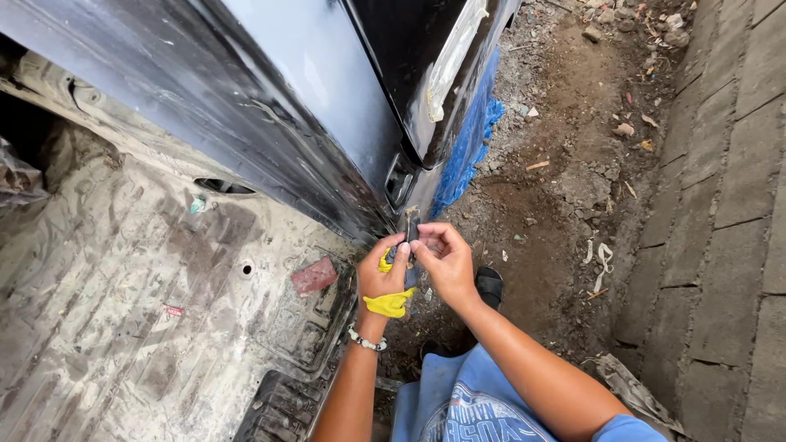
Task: The person sands the surface of a black car door using a sanding block and a yellow cloth. They work on the area around the door handle and the lower edge of the door, occasionally dipping the sanding block into a bucket of water.
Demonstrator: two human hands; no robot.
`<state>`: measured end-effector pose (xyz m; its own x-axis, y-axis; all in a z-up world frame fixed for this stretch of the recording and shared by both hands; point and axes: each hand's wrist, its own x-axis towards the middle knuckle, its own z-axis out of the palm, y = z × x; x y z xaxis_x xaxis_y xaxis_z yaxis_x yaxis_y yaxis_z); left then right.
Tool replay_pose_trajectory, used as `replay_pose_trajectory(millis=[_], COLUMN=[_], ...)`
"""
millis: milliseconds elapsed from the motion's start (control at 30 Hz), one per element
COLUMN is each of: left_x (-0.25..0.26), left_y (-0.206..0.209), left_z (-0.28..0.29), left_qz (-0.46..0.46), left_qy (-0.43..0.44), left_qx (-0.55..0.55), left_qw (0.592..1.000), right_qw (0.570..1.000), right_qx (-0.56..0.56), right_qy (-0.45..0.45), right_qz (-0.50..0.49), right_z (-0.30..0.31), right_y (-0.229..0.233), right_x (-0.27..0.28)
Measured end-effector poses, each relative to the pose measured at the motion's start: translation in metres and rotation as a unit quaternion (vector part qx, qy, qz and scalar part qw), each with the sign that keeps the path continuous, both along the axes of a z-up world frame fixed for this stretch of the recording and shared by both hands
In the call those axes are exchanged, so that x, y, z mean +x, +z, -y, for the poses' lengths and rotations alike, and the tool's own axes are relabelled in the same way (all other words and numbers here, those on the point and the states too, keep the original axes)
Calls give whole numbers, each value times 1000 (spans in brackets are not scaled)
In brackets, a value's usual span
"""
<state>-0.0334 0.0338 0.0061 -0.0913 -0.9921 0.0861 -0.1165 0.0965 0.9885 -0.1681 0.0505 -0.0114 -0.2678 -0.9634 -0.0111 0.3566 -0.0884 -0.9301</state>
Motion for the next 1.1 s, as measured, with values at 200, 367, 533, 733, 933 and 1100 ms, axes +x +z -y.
replay_pose_trajectory(millis=[200, 367, 533, 733, 933, 1100], left_x=[-8, -5, 0, -17, -15, -8], left_y=[57, 26, 28, 34, 20, 20], left_z=[-9, -5, -2, -23, -27, -16], left_qz=[130, 75, 51, 207, 175, 105], left_qy=[-68, -27, -41, -27, -51, -98], left_qx=[-160, 18, 43, -151, -104, -76], left_qw=[976, 997, 997, 966, 978, 987], right_qw=[998, 997, 989, 996, 989, 962], right_qx=[64, 42, 45, 84, 126, 144], right_qy=[0, 60, 86, 33, 68, 194], right_qz=[18, -22, -111, -5, 19, 127], right_z=[-3, -7, -5, -1, 12, 21], right_y=[9, 13, 17, 9, -3, -6], right_x=[-14, -28, -33, -26, -43, -58])
